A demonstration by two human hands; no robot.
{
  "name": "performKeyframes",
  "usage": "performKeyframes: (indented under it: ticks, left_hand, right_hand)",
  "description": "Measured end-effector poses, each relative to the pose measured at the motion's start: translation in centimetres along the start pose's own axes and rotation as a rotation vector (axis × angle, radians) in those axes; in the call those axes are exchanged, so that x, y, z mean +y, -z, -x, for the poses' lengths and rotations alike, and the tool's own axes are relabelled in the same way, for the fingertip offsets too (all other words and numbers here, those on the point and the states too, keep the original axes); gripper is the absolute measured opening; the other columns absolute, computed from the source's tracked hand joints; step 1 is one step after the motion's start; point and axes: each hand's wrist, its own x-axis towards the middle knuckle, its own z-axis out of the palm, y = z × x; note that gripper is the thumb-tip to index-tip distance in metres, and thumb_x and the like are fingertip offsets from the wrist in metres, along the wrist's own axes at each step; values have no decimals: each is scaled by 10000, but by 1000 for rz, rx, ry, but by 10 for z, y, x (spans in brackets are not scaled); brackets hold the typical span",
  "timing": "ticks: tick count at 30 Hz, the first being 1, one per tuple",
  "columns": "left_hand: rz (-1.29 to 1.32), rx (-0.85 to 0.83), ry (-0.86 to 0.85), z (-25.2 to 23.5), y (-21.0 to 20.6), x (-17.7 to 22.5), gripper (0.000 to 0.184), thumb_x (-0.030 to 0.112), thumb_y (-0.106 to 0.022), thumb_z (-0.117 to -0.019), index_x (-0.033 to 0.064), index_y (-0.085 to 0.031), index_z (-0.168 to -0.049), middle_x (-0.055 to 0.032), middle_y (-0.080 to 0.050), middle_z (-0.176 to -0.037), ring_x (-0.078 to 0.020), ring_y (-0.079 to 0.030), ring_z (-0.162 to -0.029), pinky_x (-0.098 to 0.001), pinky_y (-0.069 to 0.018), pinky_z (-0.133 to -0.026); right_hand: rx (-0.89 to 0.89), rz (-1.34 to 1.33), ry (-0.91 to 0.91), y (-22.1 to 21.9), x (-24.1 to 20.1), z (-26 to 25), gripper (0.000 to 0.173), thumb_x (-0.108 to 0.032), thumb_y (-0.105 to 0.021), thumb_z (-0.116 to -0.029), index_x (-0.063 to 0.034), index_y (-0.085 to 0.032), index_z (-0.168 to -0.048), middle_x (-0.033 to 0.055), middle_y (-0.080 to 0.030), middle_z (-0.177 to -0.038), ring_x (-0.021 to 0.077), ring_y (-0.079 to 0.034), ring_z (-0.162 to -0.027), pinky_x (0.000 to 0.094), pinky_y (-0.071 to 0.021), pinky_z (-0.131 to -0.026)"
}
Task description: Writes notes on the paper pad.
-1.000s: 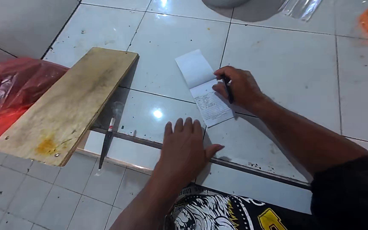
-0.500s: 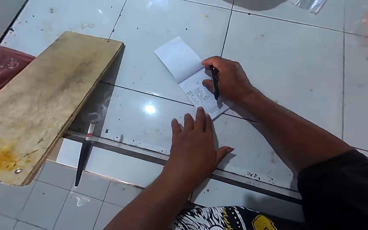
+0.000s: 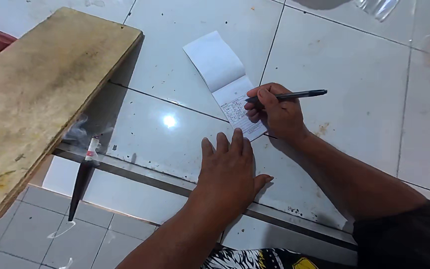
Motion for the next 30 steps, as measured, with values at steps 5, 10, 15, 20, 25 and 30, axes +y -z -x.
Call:
performKeyframes:
  ticks: [5, 10, 15, 20, 25, 30]
  left_hand:
    - [4, -16, 16, -1, 0, 0, 978, 826, -267, -935, 105, -385, -1584, -98, -319, -1667, -402, -363, -1474, -732, -263, -1119]
    - [-22, -10, 15, -2, -1, 0, 968, 830, -269, -929, 123, -411, -1575, -86, -323, -1668, -410, -372, -1464, -728, -279, -1110]
    - [-17, 31, -1, -1, -4, -2, 959, 824, -275, -931, 113, -444, -1553, -104, -361, -1645, -414, -402, -1438, -736, -291, -1093]
    - [-19, -2, 2, -1, -2, -1, 967, 824, -269, -932, 112, -414, -1570, -102, -333, -1660, -417, -375, -1456, -728, -294, -1093]
    - [6, -47, 5, -2, 2, -1, 960, 803, -313, -941, 103, -366, -1596, -121, -309, -1669, -443, -345, -1470, -752, -284, -1088]
    - [13, -57, 3, -2, 3, -1, 949, 801, -321, -941, 103, -394, -1579, -108, -292, -1678, -437, -337, -1472, -742, -292, -1083]
  right_hand:
    - [129, -84, -31, 9, -5, -8, 318, -217, -397, -1121, -13, -637, -1162, 76, -742, -910, 176, -737, -779, 329, -641, -680]
    - [184, -119, -122, 15, -5, -9, 268, -224, -466, -1108, -24, -630, -1176, 100, -737, -964, 215, -752, -870, 369, -658, -737]
    - [6, 50, 122, 19, -15, -4, 175, -76, -566, -1015, 8, -653, -1142, 64, -737, -951, 147, -725, -804, 294, -626, -668]
    - [-165, 178, 173, 1, -14, 12, 111, -75, -690, -906, -10, -673, -995, 33, -688, -830, 71, -646, -678, 234, -565, -596]
    - [-166, 221, 106, -4, -7, 12, 84, -85, -715, -890, -49, -713, -966, -20, -688, -786, 11, -603, -626, 175, -512, -556]
    - [-144, 265, 161, -4, -4, 12, 75, -89, -654, -923, -38, -687, -967, -4, -668, -782, 24, -612, -639, 188, -528, -565]
